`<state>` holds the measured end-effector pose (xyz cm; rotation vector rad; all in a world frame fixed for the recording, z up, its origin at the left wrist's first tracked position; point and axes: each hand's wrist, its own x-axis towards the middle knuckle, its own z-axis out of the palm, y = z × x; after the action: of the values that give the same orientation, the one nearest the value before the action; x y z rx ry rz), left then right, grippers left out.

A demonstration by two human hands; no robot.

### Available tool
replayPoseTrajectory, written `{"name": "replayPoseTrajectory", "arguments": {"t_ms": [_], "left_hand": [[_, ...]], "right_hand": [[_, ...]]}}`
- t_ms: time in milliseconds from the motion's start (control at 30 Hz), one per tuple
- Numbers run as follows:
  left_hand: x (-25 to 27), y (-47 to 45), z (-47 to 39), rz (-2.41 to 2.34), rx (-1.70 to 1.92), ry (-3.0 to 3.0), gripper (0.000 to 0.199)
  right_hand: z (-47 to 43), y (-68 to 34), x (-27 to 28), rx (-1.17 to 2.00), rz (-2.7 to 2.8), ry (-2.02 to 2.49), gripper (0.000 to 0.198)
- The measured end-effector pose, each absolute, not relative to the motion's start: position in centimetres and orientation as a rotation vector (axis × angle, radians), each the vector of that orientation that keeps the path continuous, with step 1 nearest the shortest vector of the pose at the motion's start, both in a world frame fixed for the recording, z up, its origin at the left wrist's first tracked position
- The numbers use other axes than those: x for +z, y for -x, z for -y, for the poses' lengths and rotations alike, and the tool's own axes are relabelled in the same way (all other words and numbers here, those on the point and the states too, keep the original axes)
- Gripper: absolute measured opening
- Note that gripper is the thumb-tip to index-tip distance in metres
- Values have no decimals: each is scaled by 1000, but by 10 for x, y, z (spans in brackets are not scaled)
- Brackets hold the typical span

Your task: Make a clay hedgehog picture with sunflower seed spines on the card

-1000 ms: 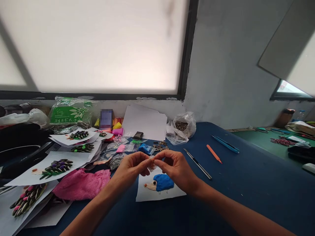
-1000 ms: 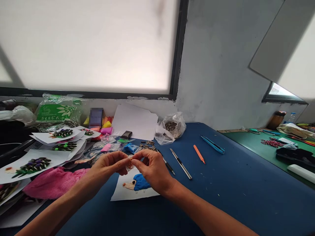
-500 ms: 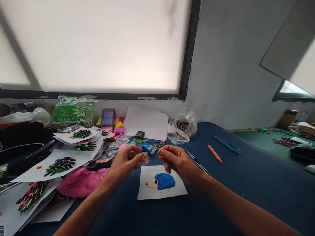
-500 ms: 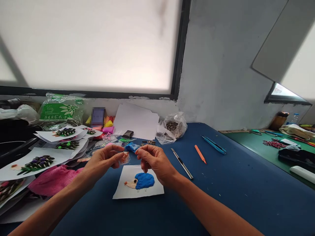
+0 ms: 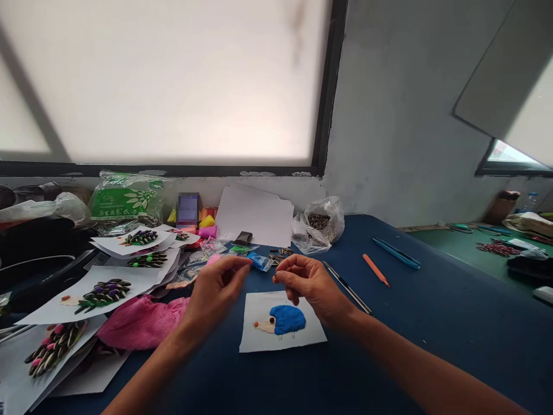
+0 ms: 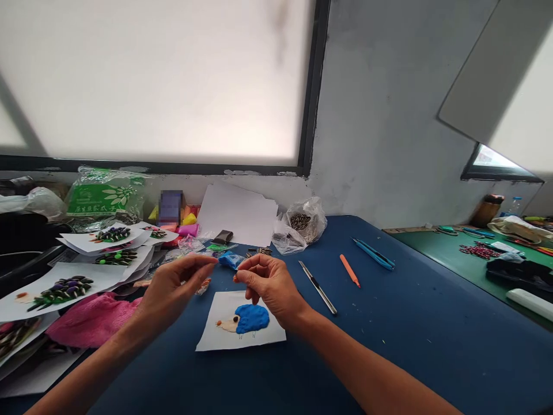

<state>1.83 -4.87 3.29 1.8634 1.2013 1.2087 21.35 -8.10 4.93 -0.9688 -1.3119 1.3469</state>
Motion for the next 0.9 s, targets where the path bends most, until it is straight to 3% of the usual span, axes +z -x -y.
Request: {"name": "replayPoseTrajectory", "arguments": {"t_ms": [200,533,900], "left_hand": [[43,-30,61,-787,733,-1493,36],[34,-26,55,-669,707,-1208,39],[29,-27,54,-707,742,-1201,33]], "right_hand": [[85,-210,50,1236,1410,987,28],[88,-208,39,819,1710,929,15],[86,-212,51,1241,1541,991,29]]}}
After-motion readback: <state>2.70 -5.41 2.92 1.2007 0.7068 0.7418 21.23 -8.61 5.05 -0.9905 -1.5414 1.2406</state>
